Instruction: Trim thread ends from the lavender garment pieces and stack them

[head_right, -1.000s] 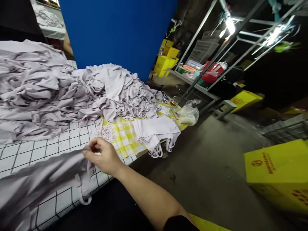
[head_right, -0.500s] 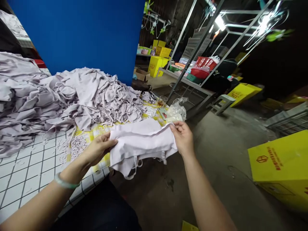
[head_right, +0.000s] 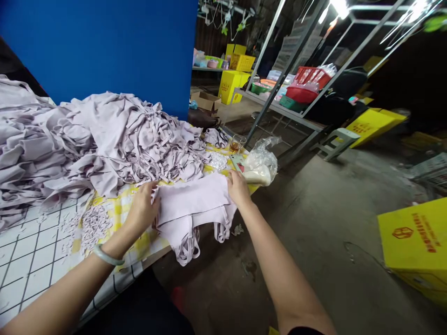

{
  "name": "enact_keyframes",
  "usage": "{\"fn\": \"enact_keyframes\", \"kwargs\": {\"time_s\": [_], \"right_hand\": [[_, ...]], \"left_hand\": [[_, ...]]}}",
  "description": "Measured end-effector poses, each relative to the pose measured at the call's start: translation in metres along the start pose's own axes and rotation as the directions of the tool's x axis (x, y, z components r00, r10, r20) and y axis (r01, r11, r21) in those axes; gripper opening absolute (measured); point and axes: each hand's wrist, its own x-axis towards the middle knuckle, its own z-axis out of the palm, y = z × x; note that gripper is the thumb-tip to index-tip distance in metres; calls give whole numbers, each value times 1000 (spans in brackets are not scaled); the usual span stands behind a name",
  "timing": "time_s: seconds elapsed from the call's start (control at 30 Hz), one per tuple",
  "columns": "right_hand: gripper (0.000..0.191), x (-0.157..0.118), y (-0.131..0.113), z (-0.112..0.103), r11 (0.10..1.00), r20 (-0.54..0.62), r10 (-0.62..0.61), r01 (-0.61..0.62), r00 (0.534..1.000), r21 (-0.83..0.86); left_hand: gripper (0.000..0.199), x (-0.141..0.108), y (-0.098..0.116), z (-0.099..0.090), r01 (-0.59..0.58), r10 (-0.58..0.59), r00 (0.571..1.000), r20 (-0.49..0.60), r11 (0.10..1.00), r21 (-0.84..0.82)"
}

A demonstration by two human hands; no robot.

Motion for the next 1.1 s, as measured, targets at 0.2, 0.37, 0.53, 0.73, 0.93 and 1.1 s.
{"fn": "enact_keyframes", "kwargs": {"time_s": [0.2,0.37,0.53,0.73,0.93,1.1], "right_hand": [[59,-31,-1,30,867,322,-72,219,944,-448],[78,-29,30,35,795,391,15,226,920,-563],[85,-24,-9,44,756,282,-147,291,948,-586],[34,-89,-212,182,601,353,-742,799,570,-25],[14,-158,-362,358,458,602,-745,876,287,149],[19,-196,-397,356,436,595,-770,870,230,228]], "left_hand": [[58,-23,-1,22,-325,169,927,336,809,490],[73,-25,0,20,-269,52,898,438,852,450],[72,-61,-5,-35,-278,153,892,425,928,250],[36,-127,-45,-129,-96,81,977,-199,993,-67],[19,-162,-107,-229,230,-535,664,-522,810,-539],[26,-193,-130,-288,121,-803,522,-288,404,-907]]}}
